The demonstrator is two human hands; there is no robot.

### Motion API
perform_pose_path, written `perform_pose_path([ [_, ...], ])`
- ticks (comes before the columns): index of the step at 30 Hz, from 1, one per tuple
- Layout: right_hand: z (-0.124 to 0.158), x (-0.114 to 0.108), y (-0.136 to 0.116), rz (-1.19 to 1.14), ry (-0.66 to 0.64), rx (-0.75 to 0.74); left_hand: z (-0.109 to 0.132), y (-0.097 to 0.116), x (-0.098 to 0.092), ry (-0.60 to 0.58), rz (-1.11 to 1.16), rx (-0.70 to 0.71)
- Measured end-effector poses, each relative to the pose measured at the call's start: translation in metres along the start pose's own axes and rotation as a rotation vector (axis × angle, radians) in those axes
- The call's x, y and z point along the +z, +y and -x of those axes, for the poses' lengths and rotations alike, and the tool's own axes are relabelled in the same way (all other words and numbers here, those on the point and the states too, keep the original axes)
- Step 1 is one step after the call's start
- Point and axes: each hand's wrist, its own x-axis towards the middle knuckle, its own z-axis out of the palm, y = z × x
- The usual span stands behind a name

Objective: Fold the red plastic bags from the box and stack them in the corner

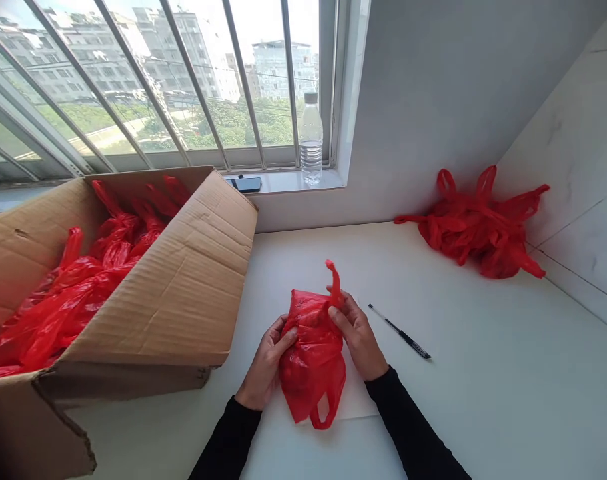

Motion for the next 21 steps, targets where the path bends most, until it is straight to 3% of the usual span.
perform_pose_path([
  [3,0.0037,0.0069,-0.0054,0.011,-0.145,0.047,0.0017,0.0008,0.0012,0.083,0.075,0.071],
  [5,0.0051,0.0104,-0.0063,0.06,-0.174,0.07,0.0033,0.0028,0.0019,0.075,0.103,0.066],
  [10,0.0029,0.0061,-0.0021,0.057,0.073,-0.042,0.005,0.0065,0.0039,-0.142,0.0,0.026],
  [12,0.0023,0.0031,-0.003,0.037,0.107,-0.07,0.0033,0.0055,0.0042,-0.178,-0.062,0.046],
  [17,0.0037,0.0034,-0.0078,-0.083,-0.074,-0.003,-0.0004,0.0034,0.0023,-0.081,-0.024,0.109],
  [21,0.0019,0.0038,-0.0055,-0.021,-0.113,0.025,0.0005,0.0038,-0.0011,0.029,0.124,0.088],
])
